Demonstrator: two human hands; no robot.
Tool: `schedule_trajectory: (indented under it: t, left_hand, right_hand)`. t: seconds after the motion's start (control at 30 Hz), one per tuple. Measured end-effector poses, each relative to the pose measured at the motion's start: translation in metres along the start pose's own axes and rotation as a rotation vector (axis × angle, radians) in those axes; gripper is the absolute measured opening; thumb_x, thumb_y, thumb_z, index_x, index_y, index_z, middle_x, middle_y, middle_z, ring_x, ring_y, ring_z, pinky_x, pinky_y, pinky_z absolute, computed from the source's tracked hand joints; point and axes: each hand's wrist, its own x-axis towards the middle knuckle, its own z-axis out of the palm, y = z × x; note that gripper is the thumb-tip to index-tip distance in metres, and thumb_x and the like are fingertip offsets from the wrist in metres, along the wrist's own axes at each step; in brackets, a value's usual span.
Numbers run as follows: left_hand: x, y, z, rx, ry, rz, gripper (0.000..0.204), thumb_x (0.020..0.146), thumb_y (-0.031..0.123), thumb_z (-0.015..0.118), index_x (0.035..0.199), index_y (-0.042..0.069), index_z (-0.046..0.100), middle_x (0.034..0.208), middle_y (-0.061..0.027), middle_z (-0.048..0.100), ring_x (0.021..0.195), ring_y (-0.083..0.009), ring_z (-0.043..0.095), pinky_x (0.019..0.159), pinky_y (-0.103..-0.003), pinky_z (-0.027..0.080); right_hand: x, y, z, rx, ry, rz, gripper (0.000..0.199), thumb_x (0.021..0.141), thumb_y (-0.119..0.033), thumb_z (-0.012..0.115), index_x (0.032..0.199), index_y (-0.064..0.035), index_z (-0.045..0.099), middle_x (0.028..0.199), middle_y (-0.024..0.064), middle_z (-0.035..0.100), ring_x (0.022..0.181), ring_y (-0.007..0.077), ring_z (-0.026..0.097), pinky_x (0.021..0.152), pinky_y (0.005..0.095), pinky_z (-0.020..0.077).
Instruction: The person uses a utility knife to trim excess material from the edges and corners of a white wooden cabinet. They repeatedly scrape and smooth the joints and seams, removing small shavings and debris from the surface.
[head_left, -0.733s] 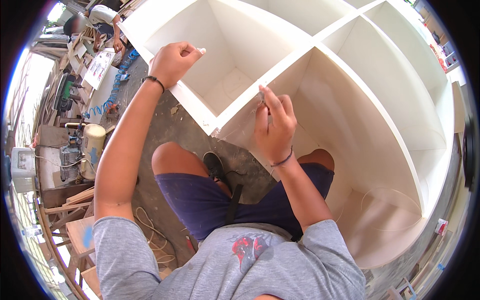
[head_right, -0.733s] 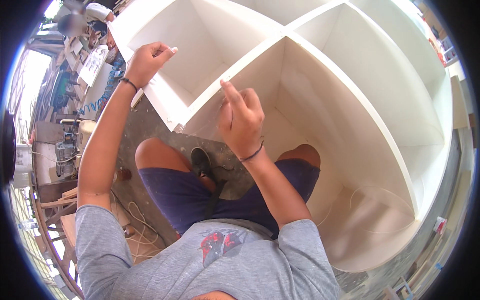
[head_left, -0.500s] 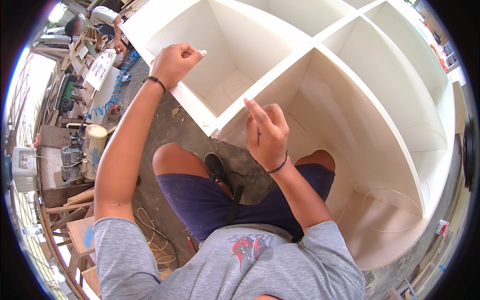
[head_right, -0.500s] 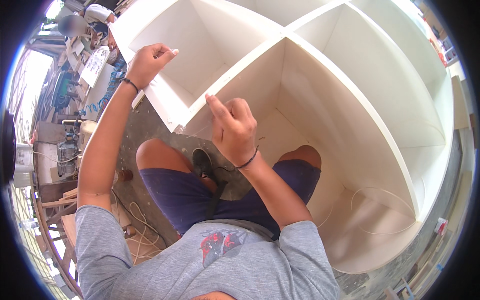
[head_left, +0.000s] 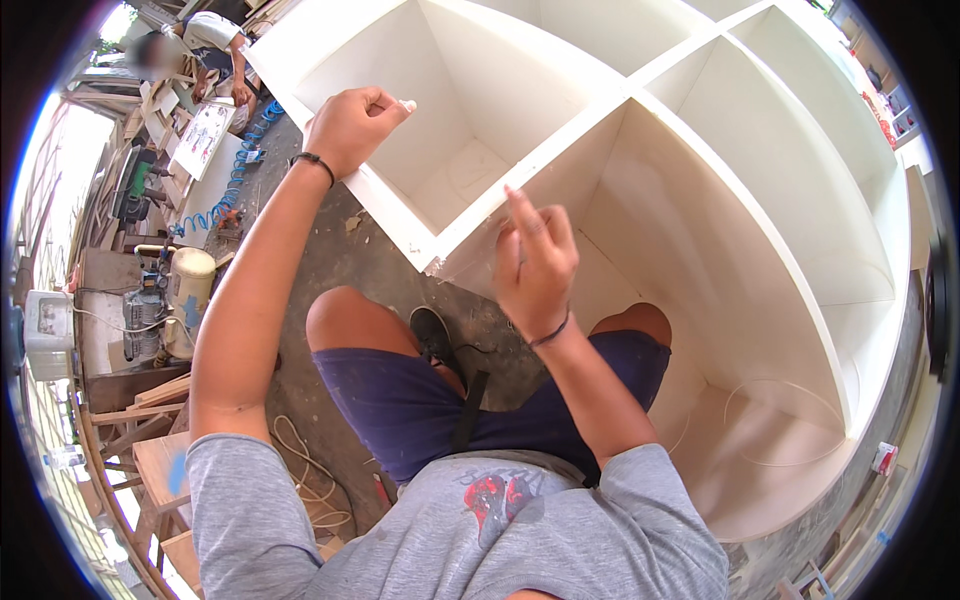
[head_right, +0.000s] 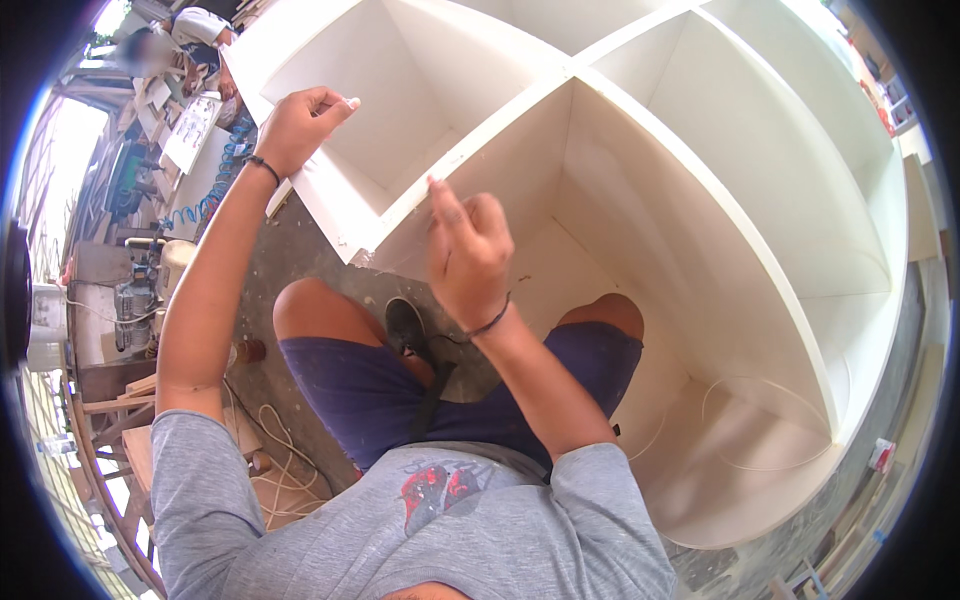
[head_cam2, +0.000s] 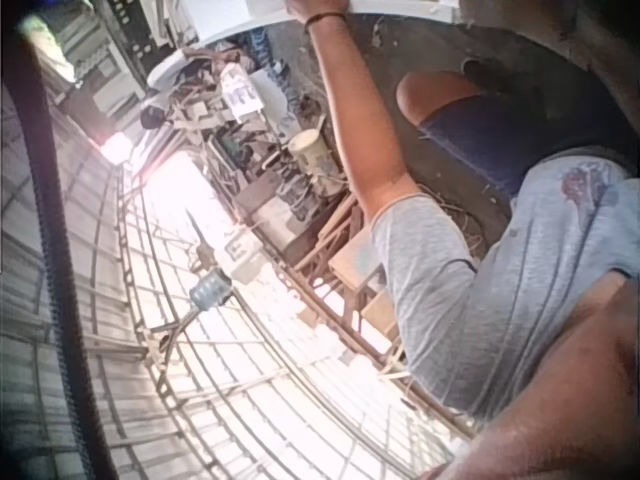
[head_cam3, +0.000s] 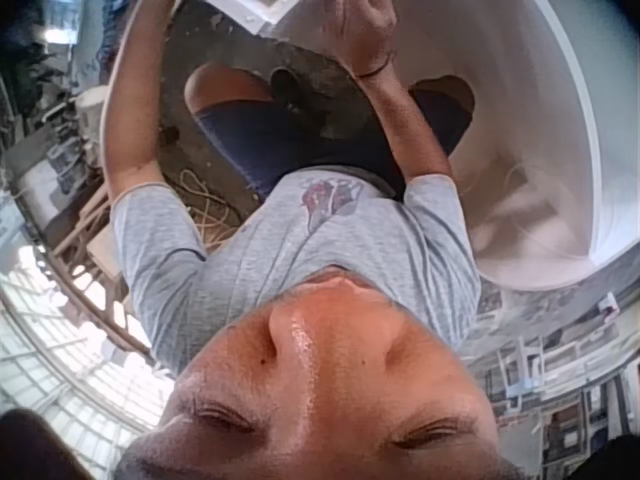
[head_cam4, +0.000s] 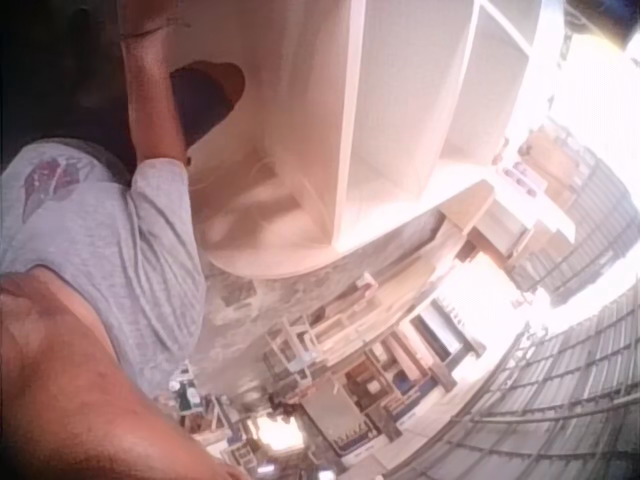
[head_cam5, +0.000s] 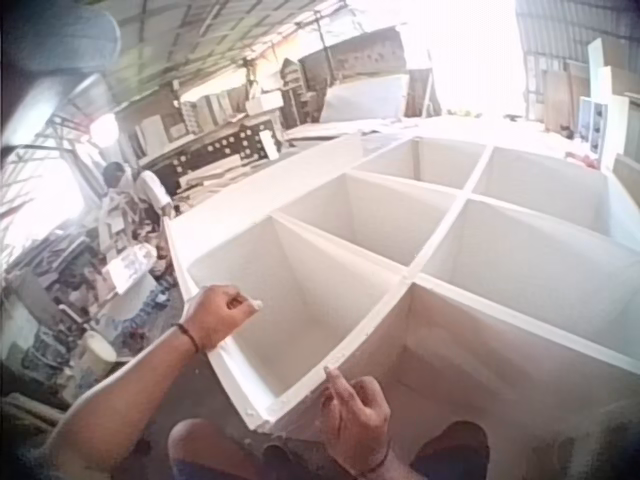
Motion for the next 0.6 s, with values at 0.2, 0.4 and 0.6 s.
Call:
schedule_trajectory:
  t: [0.2,0.4,0.6]
  left_hand:
    - [0.002,-0.010,0.001,-0.083,0.033,0.036,0.045,0.085,0.053,0.064,0.089,0.009,0.074,0.085,-0.0033,0.073,0.081,-0.0167,0.068,0.078,-0.031,0.049]
    - [0.003,-0.010,0.004,-0.093,0.043,0.042,0.045,0.085,0.052,0.064,0.090,0.009,0.074,0.084,-0.0025,0.073,0.079,-0.0159,0.067,0.077,-0.030,0.049]
    - [0.000,-0.005,0.001,-0.060,0.012,0.006,0.044,0.085,0.052,0.065,0.092,0.009,0.074,0.087,-0.0037,0.074,0.081,-0.0163,0.068,0.078,-0.030,0.049]
  right_hand:
    - [0.004,0.007,0.000,0.032,0.043,-0.068,0.044,0.079,0.007,0.059,0.121,-0.0063,0.067,0.072,0.0101,0.048,0.065,0.0247,0.053,0.059,0.0357,0.0456]
    - [-0.014,-0.002,0.003,0.029,-0.012,-0.056,0.046,0.078,0.007,0.059,0.121,-0.0085,0.068,0.074,0.0100,0.050,0.067,0.0243,0.054,0.061,0.0364,0.0466]
    - [0.002,0.007,0.003,0.021,0.050,0.019,0.045,0.078,0.007,0.060,0.119,-0.0102,0.069,0.074,0.0097,0.050,0.066,0.0242,0.054,0.059,0.0356,0.0464]
